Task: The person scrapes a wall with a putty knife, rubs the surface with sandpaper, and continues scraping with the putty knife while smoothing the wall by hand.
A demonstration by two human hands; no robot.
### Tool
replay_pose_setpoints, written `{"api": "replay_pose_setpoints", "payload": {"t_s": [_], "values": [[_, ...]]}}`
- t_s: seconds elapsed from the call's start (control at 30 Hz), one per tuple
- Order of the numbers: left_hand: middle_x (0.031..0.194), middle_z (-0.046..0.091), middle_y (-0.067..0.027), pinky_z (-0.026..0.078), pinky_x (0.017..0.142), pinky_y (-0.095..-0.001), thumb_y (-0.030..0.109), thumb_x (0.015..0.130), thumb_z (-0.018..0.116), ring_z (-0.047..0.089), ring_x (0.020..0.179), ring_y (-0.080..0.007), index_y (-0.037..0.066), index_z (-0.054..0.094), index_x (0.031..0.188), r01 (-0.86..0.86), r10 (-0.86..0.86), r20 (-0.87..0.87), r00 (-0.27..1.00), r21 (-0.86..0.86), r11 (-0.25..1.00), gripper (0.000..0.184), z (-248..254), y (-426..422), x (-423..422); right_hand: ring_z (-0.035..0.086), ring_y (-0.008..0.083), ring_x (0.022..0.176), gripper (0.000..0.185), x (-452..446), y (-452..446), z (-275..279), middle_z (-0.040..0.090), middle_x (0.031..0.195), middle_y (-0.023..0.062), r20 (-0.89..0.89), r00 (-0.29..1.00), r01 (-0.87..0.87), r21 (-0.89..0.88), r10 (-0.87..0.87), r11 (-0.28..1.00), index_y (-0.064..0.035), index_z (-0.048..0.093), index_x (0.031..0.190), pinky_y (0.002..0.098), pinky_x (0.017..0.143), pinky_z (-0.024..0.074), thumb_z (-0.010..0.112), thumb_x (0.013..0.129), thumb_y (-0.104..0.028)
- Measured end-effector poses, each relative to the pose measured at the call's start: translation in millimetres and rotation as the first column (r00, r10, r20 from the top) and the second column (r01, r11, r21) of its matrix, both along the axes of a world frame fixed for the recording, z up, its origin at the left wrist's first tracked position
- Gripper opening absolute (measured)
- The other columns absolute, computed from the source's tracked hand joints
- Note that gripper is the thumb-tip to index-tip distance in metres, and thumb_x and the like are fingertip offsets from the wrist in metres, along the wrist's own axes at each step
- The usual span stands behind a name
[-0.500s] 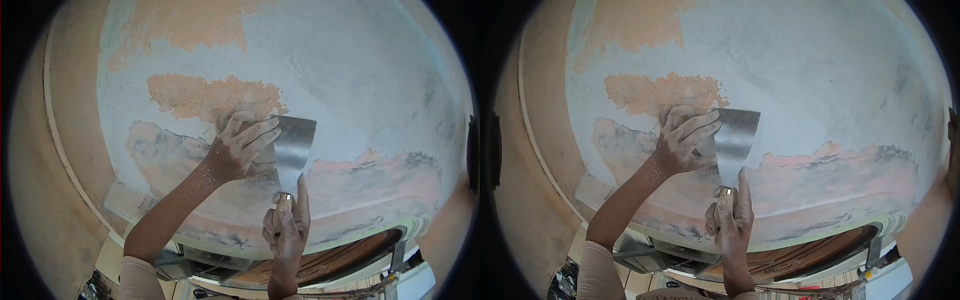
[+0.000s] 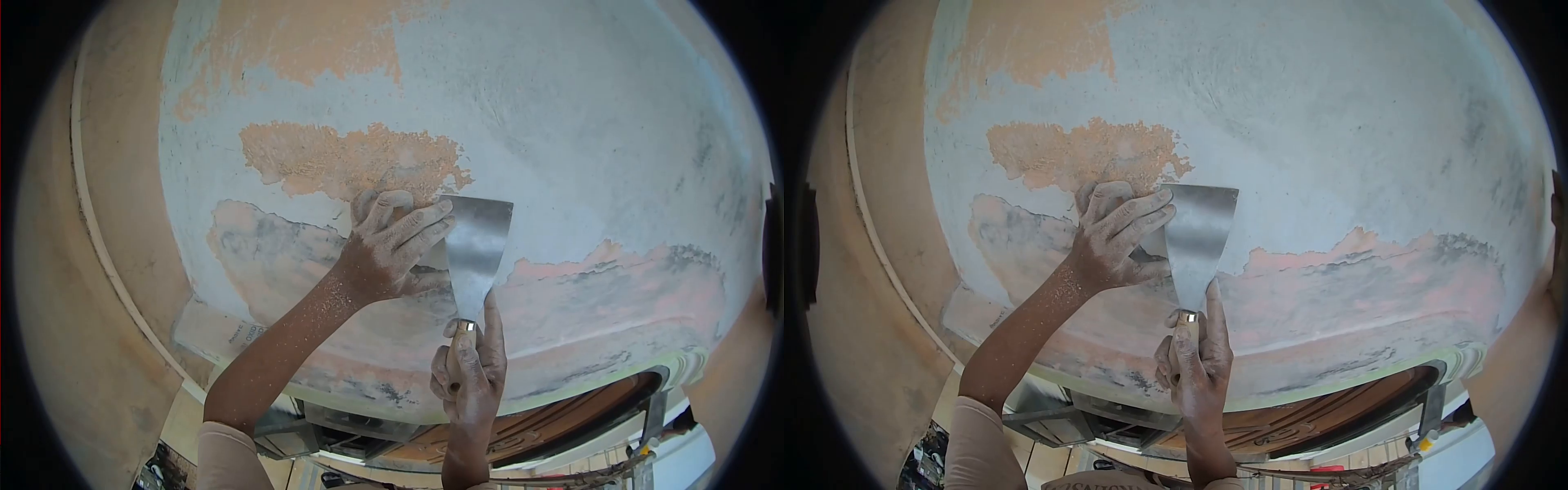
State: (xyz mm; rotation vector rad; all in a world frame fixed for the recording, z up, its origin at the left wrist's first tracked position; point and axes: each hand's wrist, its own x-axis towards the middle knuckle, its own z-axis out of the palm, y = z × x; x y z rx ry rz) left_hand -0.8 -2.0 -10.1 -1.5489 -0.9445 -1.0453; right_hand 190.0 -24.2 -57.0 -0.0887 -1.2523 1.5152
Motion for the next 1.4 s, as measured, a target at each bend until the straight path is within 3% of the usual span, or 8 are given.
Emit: {"api": "replay_pose_setpoints", "payload": {"t_s": [0.37, 0.47, 0.57, 0.87, 0.97, 1.07, 1.3, 1.4], "values": [[0.122, 0.057, -0.0003, 0.035, 0.088, -0.048, 0.054, 0.066, 0.07, 0.05, 0.099, -0.0246, 0.012, 0.061, 0.112, 0.012, -0.012, 0.006, 1.0, 0.006, 1.0, 0.063, 7.9, -2.1, -1.5, 0.043, 0.003, 0.041, 0.065, -4.2, -5.8, 7.6, 0.053, 0.092, 0.0093, -0.003, 0.999, 0.032, -0.018, -0.032, 0.999, 0.0019, 0.016, 0.144, 0.017, 0.027, 0.0277, 0.052, 0.091, -0.008], [0.123, 0.057, -0.0001, 0.034, 0.09, -0.0486, 0.053, 0.066, 0.07, 0.05, 0.1, -0.0244, 0.012, 0.061, 0.112, -0.015, 0.015, -0.014, 1.0, -0.037, 0.999, 0.062, 0.7, -3.5, 3.5, 0.044, 0.0034, 0.042, 0.066, 5.6, -3.9, 0.7, 0.052, 0.093, 0.0094, -0.041, 0.999, -0.035, -0.026, 0.034, 0.999, 0.0013, 0.016, 0.144, 0.0168, 0.026, 0.0286, 0.053, 0.09, -0.008], [0.122, 0.058, 0.0002, 0.034, 0.092, -0.0492, 0.053, 0.068, 0.07, 0.05, 0.1, -0.0248, 0.012, 0.062, 0.112, 0.06, -0.06, 0.067, 0.996, -0.005, 0.998, 0.061, -0.1, 7.1, 1.6, 0.044, 0.0039, 0.043, 0.066, -0.7, -7.1, 8.6, 0.051, 0.094, 0.0097, -0.001, 1.0, 0.016, -0.052, -0.016, 0.999, 0.0008, 0.016, 0.144, 0.0171, 0.026, 0.0293, 0.053, 0.09, -0.008], [0.117, 0.06, 0.0003, 0.034, 0.091, -0.0492, 0.053, 0.07, 0.069, 0.05, 0.099, -0.0252, 0.014, 0.063, 0.109, 0.081, -0.08, 0.082, 0.993, -0.008, 0.997, 0.056, -0.2, 6.2, 7.9, 0.044, 0.0041, 0.042, 0.065, 4.3, -1.7, 1.9, 0.052, 0.097, 0.0101, -0.003, 1.0, 0.007, -0.016, -0.007, 1.0, 0.0014, 0.016, 0.144, 0.0175, 0.026, 0.0297, 0.051, 0.09, -0.006], [0.116, 0.061, 0.0, 0.035, 0.091, -0.0484, 0.053, 0.071, 0.068, 0.05, 0.098, -0.0253, 0.013, 0.064, 0.108, 0.07, -0.069, 0.031, 0.997, -0.011, 0.998, 0.054, -1.5, 5.9, 10.3, 0.045, 0.0043, 0.043, 0.066, 11.5, 2.7, -1.6, 0.052, 0.097, 0.0101, -0.018, 0.999, -0.029, -0.02, 0.029, 0.999, 0.0012, 0.015, 0.145, 0.0176, 0.027, 0.0294, 0.051, 0.09, -0.007], [0.116, 0.061, 0.0004, 0.035, 0.092, -0.0458, 0.053, 0.071, 0.069, 0.05, 0.095, -0.0252, 0.013, 0.064, 0.107, 0.063, -0.066, 0.059, 0.996, 0.046, 0.997, 0.054, 7.5, 8.0, 8.3, 0.042, 0.0044, 0.047, 0.063, 5.6, 2.1, 5.9, 0.051, 0.098, 0.0103, 0.042, 0.999, -0.017, 0.036, 0.015, 0.999, -0.0005, 0.01, 0.146, 0.0184, 0.035, 0.0337, 0.046, 0.094, -0.008], [0.107, 0.065, -0.004, 0.041, 0.081, -0.0387, 0.051, 0.071, 0.071, 0.051, 0.09, -0.0256, 0.007, 0.065, 0.1, 0.067, -0.059, -0.064, 0.996, 0.134, 0.989, 0.053, 11.7, 13.0, 10.9, 0.042, 0.004, 0.055, 0.064, 18.1, 10.8, -1.7, 0.047, 0.1, 0.0041, 0.064, 0.989, -0.133, -0.043, 0.135, 0.99, -0.0086, 0.009, 0.148, 0.0184, 0.041, 0.0357, 0.047, 0.096, -0.01], [0.113, 0.063, -0.0108, 0.037, 0.088, -0.0423, 0.049, 0.078, 0.062, 0.053, 0.093, -0.0291, 0.002, 0.062, 0.105, -0.002, 0.014, -0.112, 0.994, 0.104, 0.995, 0.054, 6.9, 8.6, 7.7, 0.038, 0.003, 0.053, 0.064, 15.2, 6.3, -6.9, 0.046, 0.095, -0.0006, 0.046, 0.986, -0.163, -0.001, 0.163, 0.987, -0.0134, 0.01, 0.149, 0.0177, 0.042, 0.0345, 0.046, 0.096, -0.01]]}}
